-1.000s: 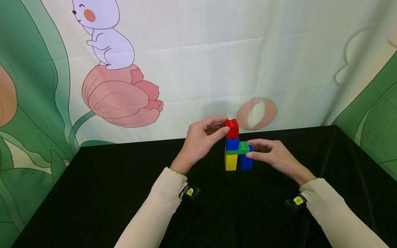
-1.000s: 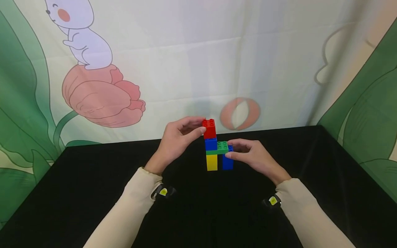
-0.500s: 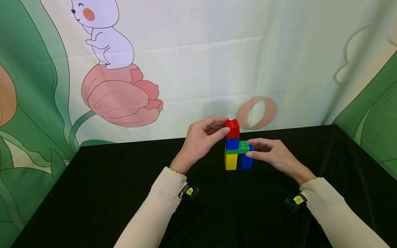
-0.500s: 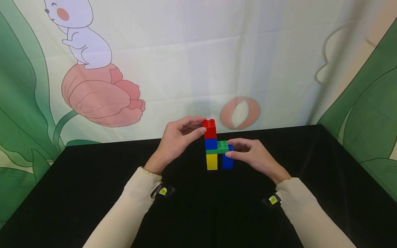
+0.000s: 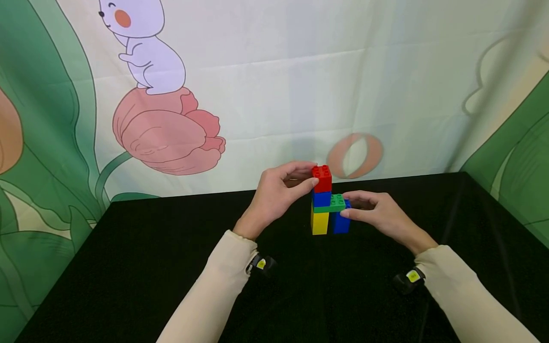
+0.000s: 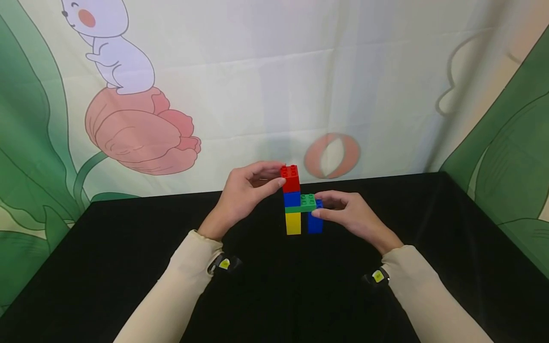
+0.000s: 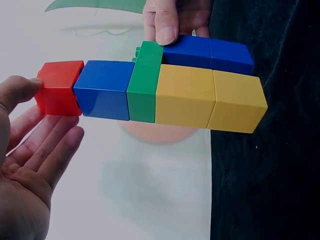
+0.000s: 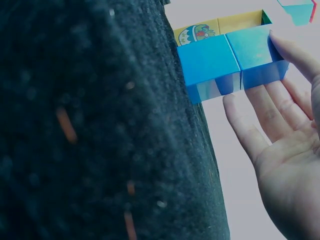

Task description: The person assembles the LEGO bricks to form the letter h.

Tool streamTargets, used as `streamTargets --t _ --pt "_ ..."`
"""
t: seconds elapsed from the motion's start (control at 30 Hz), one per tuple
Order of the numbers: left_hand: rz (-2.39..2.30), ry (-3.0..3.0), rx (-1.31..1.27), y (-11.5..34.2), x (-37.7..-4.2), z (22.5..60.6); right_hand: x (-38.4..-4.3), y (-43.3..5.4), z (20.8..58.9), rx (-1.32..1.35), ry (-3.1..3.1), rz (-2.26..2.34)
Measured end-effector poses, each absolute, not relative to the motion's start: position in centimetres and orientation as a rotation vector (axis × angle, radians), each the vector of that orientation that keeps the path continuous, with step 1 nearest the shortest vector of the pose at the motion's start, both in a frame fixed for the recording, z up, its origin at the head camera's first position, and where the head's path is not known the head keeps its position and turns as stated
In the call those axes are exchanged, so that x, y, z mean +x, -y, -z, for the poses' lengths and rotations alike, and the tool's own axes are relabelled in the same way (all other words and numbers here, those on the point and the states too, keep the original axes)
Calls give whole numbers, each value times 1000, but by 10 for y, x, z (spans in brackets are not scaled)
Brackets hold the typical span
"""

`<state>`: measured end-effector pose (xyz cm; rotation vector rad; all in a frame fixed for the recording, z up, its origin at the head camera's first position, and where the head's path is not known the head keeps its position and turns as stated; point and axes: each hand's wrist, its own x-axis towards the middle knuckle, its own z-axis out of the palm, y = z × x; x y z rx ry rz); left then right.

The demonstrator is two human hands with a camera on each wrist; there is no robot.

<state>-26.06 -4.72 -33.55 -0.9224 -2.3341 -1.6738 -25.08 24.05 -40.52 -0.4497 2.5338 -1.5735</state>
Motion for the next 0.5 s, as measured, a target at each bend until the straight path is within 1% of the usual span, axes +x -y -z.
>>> streamTargets --t 0.5 --pt "1661 2339 -925 48 -260 337 -251 -241 406 -447 -2536 1569"
